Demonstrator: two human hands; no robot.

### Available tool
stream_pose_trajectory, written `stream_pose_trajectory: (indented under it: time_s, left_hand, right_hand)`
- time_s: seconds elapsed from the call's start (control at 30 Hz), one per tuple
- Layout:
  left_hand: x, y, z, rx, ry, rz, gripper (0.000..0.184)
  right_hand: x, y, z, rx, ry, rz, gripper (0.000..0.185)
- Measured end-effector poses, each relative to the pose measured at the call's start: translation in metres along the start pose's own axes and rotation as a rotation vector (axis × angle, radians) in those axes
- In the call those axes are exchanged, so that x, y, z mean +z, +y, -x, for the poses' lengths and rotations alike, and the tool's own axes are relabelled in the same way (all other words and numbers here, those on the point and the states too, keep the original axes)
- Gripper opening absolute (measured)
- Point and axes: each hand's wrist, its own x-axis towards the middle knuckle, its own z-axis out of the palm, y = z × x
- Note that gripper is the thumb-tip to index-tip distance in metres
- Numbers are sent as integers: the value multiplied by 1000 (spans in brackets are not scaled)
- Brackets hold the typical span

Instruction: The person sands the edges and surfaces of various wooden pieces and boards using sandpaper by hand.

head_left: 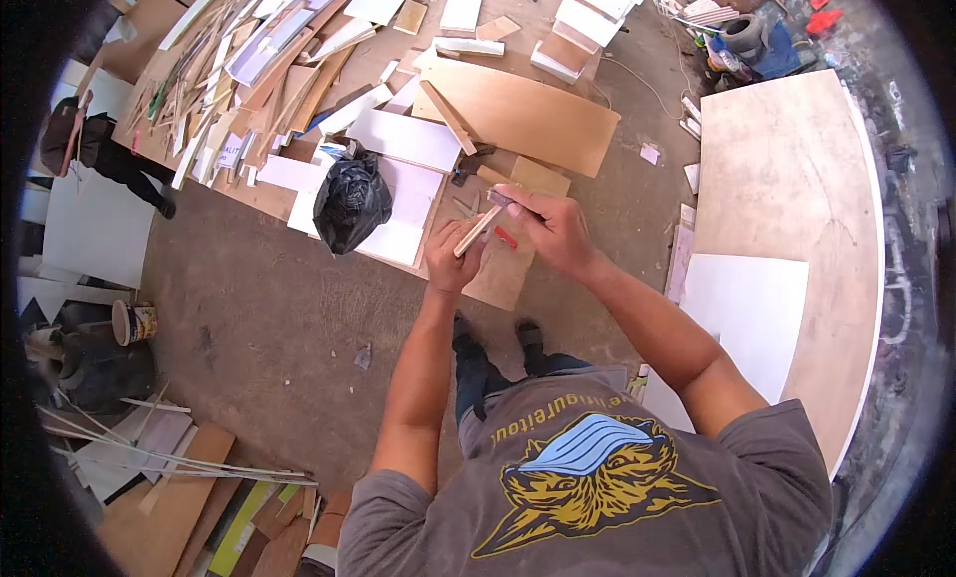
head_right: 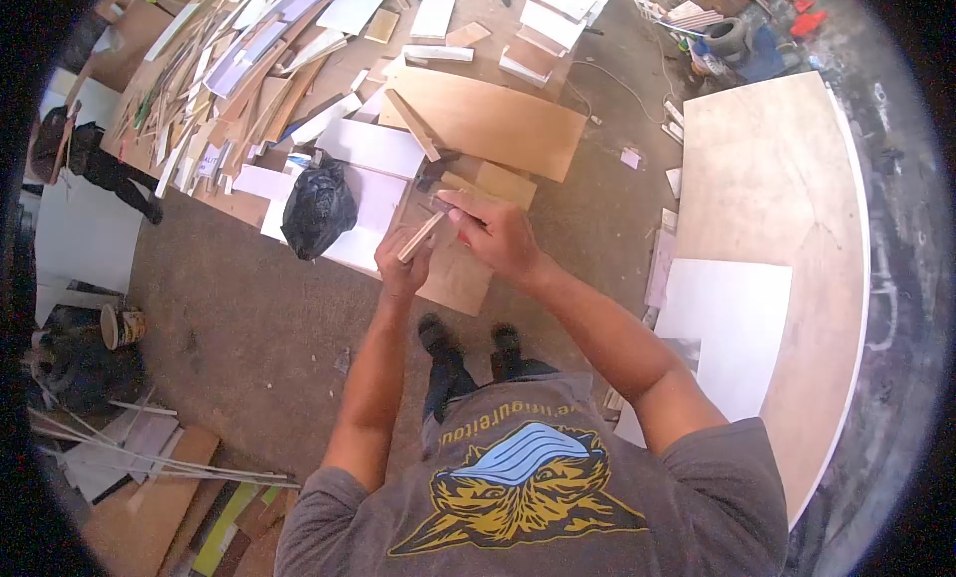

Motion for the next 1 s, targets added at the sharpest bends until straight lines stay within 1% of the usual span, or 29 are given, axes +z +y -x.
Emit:
stream_pose_trajectory:
  time_s: [0.13, 0.3, 0.33, 0.43, 0.47, 0.57, 0.67, 0.77, 0.87, 0.97, 1.0]
  left_hand:
    - [-7, -4, 1, -82, -69, 23, 29]
    - [-21, 32, -16, -146, -104, 73, 31]
    - [-24, 39, -19, -174, -122, 34, 30]
    - [-30, 70, -37, -326, -296, -165, 33]
    - [-30, 74, -43, -335, -323, -192, 30]
    - [-36, 95, -69, -416, -506, -313, 27]
    - [-32, 92, -81, -385, -642, -483, 27]
    - [-21, 66, -77, -454, -705, -513, 27]
    - [-24, 62, -77, -430, -688, -484, 27]
    - [-19, 57, -76, -488, -657, -549, 28]
    - [-20, 57, -76, -480, -656, -545, 28]
  right_hand:
    - [3, 11, -1, -71, 35, 89, 32]
    - [5, 8, 14, -92, 112, 146, 32]
    - [6, 7, 17, -89, 139, 169, 32]
    - [10, -2, 26, -43, 189, 244, 32]
    - [11, -4, 27, -21, 202, 270, 32]
    - [22, -3, 27, -68, 299, 218, 30]
    - [34, -6, 23, -62, 367, 181, 32]
    - [51, 6, 26, -111, 318, 218, 35]
    - [48, 4, 30, -79, 268, 278, 44]
    - [45, 27, 9, -129, 496, 147, 47]
    - [47, 25, 11, -141, 450, 144, 47]
